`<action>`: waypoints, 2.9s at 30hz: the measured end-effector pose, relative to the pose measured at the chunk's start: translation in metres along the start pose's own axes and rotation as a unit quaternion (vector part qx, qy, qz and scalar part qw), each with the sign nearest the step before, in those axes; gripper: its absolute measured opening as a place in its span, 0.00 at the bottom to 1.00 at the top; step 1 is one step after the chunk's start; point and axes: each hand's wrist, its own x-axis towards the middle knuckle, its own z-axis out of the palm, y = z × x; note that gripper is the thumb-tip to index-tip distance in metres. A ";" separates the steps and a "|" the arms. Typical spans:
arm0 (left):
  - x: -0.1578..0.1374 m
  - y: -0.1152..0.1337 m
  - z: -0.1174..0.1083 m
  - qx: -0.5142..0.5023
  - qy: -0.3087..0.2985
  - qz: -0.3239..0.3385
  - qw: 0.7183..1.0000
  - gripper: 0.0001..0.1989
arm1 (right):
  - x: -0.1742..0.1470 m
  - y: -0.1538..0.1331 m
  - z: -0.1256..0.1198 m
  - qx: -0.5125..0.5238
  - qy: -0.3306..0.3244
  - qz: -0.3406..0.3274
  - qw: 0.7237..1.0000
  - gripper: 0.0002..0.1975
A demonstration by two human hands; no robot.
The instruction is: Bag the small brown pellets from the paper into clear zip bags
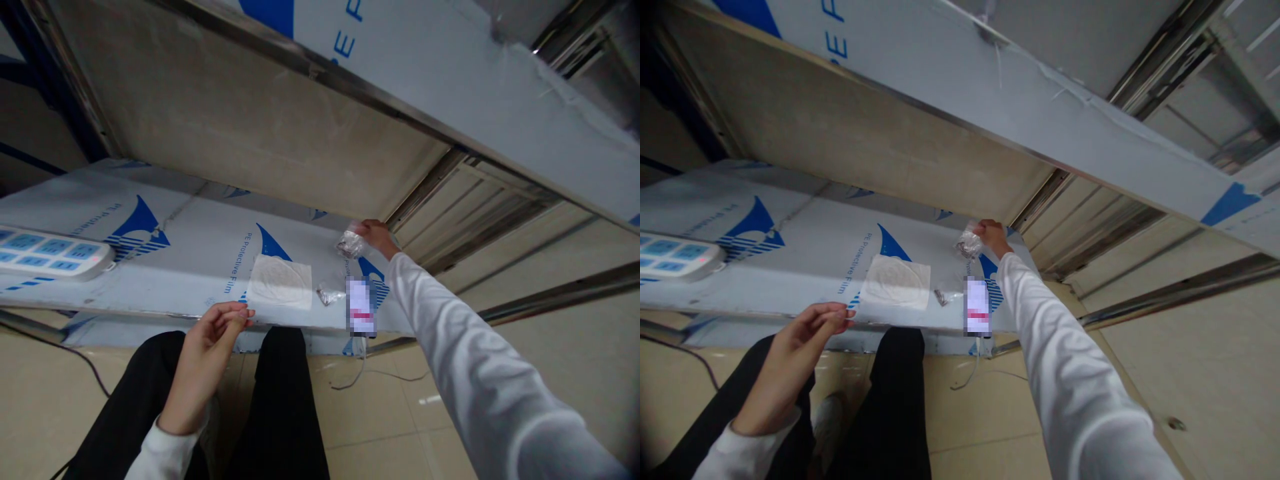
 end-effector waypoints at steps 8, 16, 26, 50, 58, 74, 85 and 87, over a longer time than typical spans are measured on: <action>-0.005 -0.027 0.013 0.215 -0.005 0.079 0.973 0.14 | -0.012 -0.027 -0.023 0.017 0.045 0.043 0.998 0.10; 0.002 -0.063 0.148 0.463 -0.243 0.245 0.816 0.15 | -0.094 -0.002 -0.050 0.176 0.027 0.022 0.984 0.21; 0.073 -0.045 0.210 0.602 -0.247 0.132 0.747 0.15 | -0.147 0.005 -0.054 0.255 -0.051 0.009 0.965 0.17; 0.094 0.028 0.141 0.107 -0.296 0.099 0.944 0.14 | -0.108 -0.078 -0.041 0.326 -0.174 -0.128 0.920 0.14; 0.066 0.002 -0.036 0.022 0.160 0.067 0.985 0.20 | -0.056 -0.228 0.034 0.490 -0.133 -0.101 0.856 0.12; 0.095 -0.021 -0.129 0.416 0.134 0.151 0.887 0.16 | -0.083 -0.306 0.101 0.338 0.031 0.006 0.941 0.18; 0.151 -0.003 -0.098 0.633 -0.006 0.149 0.760 0.15 | -0.280 -0.274 0.121 0.496 0.106 0.197 0.839 0.16; 0.148 0.000 -0.099 0.655 -0.013 0.146 0.742 0.15 | -0.287 -0.274 0.126 0.500 0.104 0.195 0.837 0.16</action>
